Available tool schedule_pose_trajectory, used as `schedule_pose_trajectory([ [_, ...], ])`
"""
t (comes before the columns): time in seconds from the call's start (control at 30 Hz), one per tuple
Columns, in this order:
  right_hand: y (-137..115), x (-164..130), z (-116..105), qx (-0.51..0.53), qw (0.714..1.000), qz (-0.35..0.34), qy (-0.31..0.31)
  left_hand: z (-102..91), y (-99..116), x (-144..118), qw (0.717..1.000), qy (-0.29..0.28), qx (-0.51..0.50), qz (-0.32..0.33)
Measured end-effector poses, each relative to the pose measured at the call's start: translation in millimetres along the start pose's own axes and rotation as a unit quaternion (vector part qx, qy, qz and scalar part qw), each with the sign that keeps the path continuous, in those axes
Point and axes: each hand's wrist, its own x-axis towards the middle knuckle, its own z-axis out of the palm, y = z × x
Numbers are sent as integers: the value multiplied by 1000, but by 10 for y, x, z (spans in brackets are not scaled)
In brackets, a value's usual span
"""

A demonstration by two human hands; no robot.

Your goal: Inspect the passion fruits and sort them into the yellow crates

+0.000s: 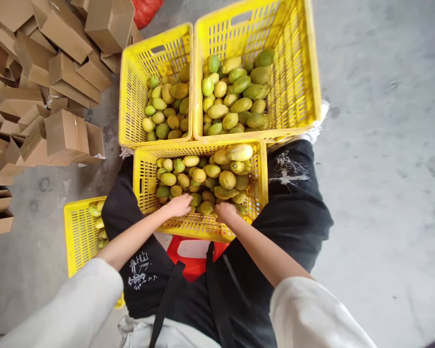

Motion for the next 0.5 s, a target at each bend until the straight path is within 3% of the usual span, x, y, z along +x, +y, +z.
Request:
schedule_pose_trajectory([
  [0.1, 101, 51, 111, 24, 1000, 12, -2, 437, 211, 328, 1000, -2, -23, 10],
  [0.2, 99, 68, 215, 53, 998, 25, -3, 709, 316, 488, 998, 15, -62, 3],
  [0.37, -46, 85, 323, 111, 989, 100, -8, 888, 366, 615, 990, 45, -130, -37],
  [0.5, -132, 84, 378, 194, 967, 166, 24, 937, 350, 625, 982, 48, -169, -69],
])
